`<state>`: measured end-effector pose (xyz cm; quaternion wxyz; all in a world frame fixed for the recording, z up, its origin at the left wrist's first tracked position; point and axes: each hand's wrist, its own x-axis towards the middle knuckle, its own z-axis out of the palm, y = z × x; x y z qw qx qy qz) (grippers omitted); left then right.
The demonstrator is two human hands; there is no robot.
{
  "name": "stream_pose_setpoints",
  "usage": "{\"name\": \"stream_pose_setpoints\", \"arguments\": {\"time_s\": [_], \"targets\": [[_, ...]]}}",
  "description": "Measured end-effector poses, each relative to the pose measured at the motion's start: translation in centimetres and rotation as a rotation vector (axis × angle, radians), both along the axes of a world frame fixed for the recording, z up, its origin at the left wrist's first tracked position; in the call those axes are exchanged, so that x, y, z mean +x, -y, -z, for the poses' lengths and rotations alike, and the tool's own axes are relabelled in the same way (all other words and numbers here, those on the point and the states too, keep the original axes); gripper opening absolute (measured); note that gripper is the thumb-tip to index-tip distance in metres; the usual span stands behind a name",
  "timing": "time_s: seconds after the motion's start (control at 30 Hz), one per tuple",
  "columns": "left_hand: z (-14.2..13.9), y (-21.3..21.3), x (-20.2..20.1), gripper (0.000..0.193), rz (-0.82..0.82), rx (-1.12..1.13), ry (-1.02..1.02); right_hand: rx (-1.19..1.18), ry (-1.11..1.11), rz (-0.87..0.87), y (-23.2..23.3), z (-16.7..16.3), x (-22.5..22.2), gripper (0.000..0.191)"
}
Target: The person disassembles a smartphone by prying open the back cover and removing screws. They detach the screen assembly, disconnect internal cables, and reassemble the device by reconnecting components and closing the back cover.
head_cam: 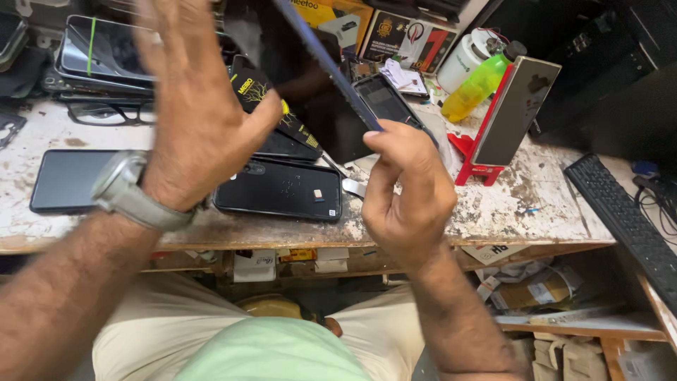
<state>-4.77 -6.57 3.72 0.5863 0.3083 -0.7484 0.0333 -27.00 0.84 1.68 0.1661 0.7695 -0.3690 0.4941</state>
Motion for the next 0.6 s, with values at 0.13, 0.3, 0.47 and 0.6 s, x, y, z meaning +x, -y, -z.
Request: {"name": "stream_pose_setpoints", "arguments": {"time_s": [0.13, 0.3, 0.47, 0.6], "targets": [[2.5, -1.0, -2.6, 0.063, 0.968, 0.780, -0.954, -0.040, -0.044, 0.031, -0.3, 0.7, 2.3, 0.036], [6.9, -0.5, -3.6, 0.060, 1.014, 1.029, -1.261, 0.033, -0.208, -0.115, -1.9, 3.1, 4.3, 0.038], [8.2, -0.4, -1.7, 0.076, 1.544, 1.064, -1.321, 0.115, -0.071, -0.219, -3.7, 5.2, 3.5, 0.032], [8.5, -0.3, -0.8, 0.077, 1.769, 0.984, -1.215, 0.136, 0.076, 0.008, -3.3, 6.1, 0.9, 0.023]]}}
